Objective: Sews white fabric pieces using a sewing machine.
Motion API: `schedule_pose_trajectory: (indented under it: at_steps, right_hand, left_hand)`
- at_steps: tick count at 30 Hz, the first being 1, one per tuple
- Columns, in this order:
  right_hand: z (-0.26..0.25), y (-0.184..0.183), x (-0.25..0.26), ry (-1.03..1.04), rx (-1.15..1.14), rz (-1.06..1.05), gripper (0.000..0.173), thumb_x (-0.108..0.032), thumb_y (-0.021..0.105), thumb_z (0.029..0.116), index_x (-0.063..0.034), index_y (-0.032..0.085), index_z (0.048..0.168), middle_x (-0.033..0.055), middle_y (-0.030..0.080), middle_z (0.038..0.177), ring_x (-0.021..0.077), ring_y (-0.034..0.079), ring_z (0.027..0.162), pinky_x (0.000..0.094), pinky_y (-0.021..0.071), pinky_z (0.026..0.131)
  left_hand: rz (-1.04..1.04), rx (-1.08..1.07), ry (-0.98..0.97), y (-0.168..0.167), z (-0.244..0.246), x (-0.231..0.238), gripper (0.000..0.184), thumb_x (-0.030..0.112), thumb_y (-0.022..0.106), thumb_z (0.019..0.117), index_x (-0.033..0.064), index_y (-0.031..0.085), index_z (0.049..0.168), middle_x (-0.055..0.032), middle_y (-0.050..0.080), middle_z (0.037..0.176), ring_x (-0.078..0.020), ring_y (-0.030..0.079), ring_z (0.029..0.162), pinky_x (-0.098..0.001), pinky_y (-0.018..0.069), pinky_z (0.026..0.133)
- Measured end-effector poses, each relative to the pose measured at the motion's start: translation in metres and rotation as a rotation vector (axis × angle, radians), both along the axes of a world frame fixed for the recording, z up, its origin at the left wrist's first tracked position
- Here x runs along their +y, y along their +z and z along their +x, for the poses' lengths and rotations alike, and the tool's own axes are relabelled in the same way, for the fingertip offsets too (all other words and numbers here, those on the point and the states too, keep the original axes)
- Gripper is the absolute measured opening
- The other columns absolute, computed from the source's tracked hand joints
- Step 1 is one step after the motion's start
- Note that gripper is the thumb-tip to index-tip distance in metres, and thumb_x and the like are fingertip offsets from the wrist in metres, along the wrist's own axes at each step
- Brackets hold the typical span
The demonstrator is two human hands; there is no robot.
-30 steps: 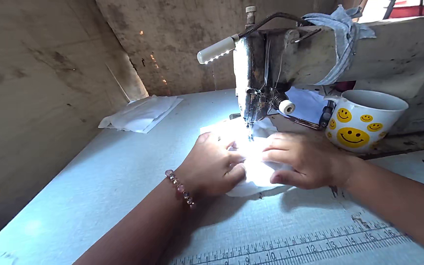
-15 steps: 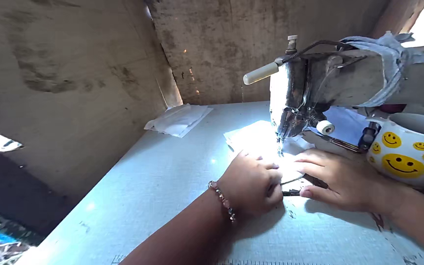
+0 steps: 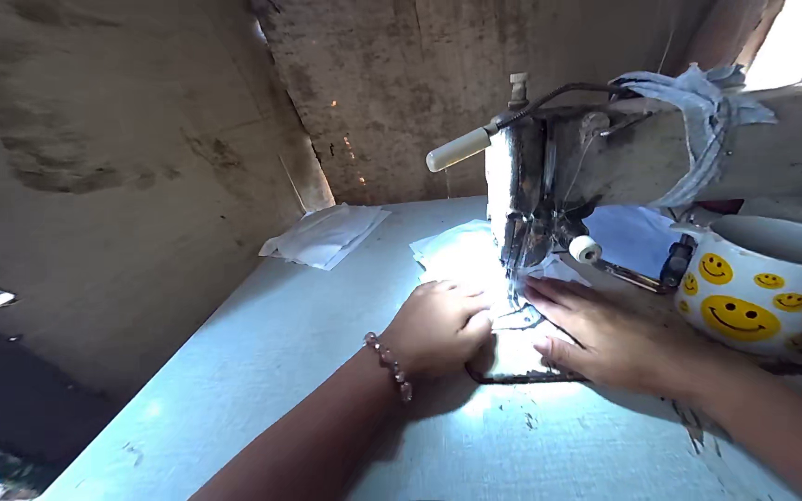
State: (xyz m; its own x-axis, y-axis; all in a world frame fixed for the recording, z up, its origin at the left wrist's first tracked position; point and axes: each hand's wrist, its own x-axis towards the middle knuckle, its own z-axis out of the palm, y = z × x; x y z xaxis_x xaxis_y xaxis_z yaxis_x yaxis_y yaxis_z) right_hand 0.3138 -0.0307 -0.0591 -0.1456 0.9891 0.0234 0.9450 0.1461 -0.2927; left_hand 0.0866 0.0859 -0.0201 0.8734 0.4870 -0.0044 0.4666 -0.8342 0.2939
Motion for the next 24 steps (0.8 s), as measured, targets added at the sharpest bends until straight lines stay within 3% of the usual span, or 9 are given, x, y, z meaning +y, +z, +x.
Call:
schedule_pose_trajectory:
  at_steps: [2, 4, 8, 11, 14, 17, 20, 22, 24]
  right_hand:
    - [0.0, 0.002, 0.002, -0.005, 0.001, -0.019, 0.089, -0.073, 0.021, 0.1, -0.0082, 0.037, 0.159, 0.0115, 0.028, 0.168, 0.029, 0.023, 0.156, 0.0546, 0.0162, 0.125]
    - [-0.002, 0.001, 0.003, -0.007, 0.019, -0.021, 0.089, -0.073, 0.022, 0.0996, -0.0087, 0.035, 0.16, 0.0114, 0.027, 0.168, 0.0287, 0.022, 0.157, 0.0558, 0.0148, 0.126]
    - [0.001, -0.008, 0.004, -0.001, 0.065, 0.077, 0.089, -0.072, 0.024, 0.0999, -0.0059, 0.039, 0.157, 0.0144, 0.034, 0.165, 0.0312, 0.03, 0.154, 0.0581, 0.0196, 0.124]
    - [0.003, -0.014, 0.006, 0.007, 0.089, 0.174, 0.087, -0.069, 0.026, 0.1008, -0.0025, 0.046, 0.153, 0.0183, 0.041, 0.16, 0.0358, 0.037, 0.15, 0.0596, 0.0257, 0.121]
    - [0.004, -0.015, 0.005, 0.008, 0.083, 0.173, 0.086, -0.068, 0.025, 0.1012, -0.0034, 0.046, 0.153, 0.0167, 0.042, 0.16, 0.0344, 0.037, 0.15, 0.0584, 0.0258, 0.122]
    - [0.004, -0.019, 0.004, 0.018, 0.039, 0.197, 0.084, -0.067, 0.022, 0.1023, -0.0048, 0.049, 0.152, 0.015, 0.042, 0.16, 0.0354, 0.038, 0.15, 0.06, 0.026, 0.121]
    - [0.005, -0.02, 0.001, 0.035, -0.014, 0.273, 0.077, -0.061, 0.026, 0.1039, -0.004, 0.059, 0.143, 0.0169, 0.052, 0.152, 0.0381, 0.045, 0.144, 0.0646, 0.0282, 0.118]
    - [0.004, -0.018, -0.004, 0.091, -0.039, 0.41, 0.068, -0.055, 0.034, 0.1042, -0.003, 0.067, 0.133, 0.0172, 0.064, 0.139, 0.038, 0.057, 0.133, 0.0649, 0.0374, 0.112]
    - [-0.001, -0.017, -0.004, 0.187, -0.05, 0.647, 0.055, -0.048, 0.042, 0.1025, -0.0064, 0.077, 0.113, 0.0132, 0.075, 0.116, 0.0315, 0.071, 0.112, 0.0553, 0.0541, 0.097]
  left_hand:
    - [-0.053, -0.093, 0.116, 0.017, -0.003, 0.025, 0.04, 0.024, 0.045, 0.1082, 0.0066, 0.063, 0.14, -0.0109, 0.057, 0.148, -0.0253, 0.05, 0.14, -0.0475, 0.036, 0.118]
    - [-0.065, -0.134, 0.275, 0.032, -0.01, 0.067, 0.043, 0.022, 0.044, 0.1105, 0.0065, 0.05, 0.151, -0.0141, 0.048, 0.156, -0.0292, 0.046, 0.144, -0.0491, 0.0343, 0.12]
    - [0.1, 0.007, 0.717, 0.028, -0.043, 0.166, 0.056, 0.035, 0.033, 0.1125, 0.007, 0.032, 0.16, -0.023, 0.026, 0.166, -0.0439, 0.025, 0.153, -0.0652, 0.023, 0.12]
    - [0.027, 0.133, 0.886, 0.001, -0.071, 0.19, 0.058, 0.043, 0.027, 0.1127, 0.0101, 0.037, 0.159, -0.0207, 0.027, 0.167, -0.0466, 0.022, 0.153, -0.0721, 0.0179, 0.118]
    - [0.048, 0.231, 0.862, -0.009, -0.082, 0.168, 0.057, 0.047, 0.03, 0.1111, 0.0161, 0.04, 0.159, -0.0119, 0.031, 0.167, -0.039, 0.027, 0.154, -0.0657, 0.023, 0.119]
    - [0.041, 0.226, 0.699, -0.003, -0.111, 0.121, 0.056, 0.042, 0.031, 0.1121, 0.0105, 0.042, 0.157, -0.0155, 0.035, 0.164, -0.038, 0.029, 0.153, -0.0596, 0.023, 0.122]
    - [0.0, 0.216, 0.516, 0.004, -0.149, 0.041, 0.055, 0.039, 0.031, 0.1118, 0.0089, 0.043, 0.156, -0.0161, 0.036, 0.163, -0.0355, 0.029, 0.153, -0.0547, 0.0204, 0.125]
    - [0.036, 0.109, 0.416, -0.003, -0.174, -0.019, 0.055, 0.042, 0.032, 0.1096, 0.0116, 0.05, 0.152, -0.0136, 0.041, 0.162, -0.0357, 0.033, 0.152, -0.057, 0.0228, 0.123]
    - [0.176, -0.072, 0.322, -0.022, -0.192, -0.07, 0.055, 0.047, 0.034, 0.1075, 0.015, 0.062, 0.142, -0.0108, 0.052, 0.154, -0.0378, 0.045, 0.145, -0.0661, 0.0331, 0.114]
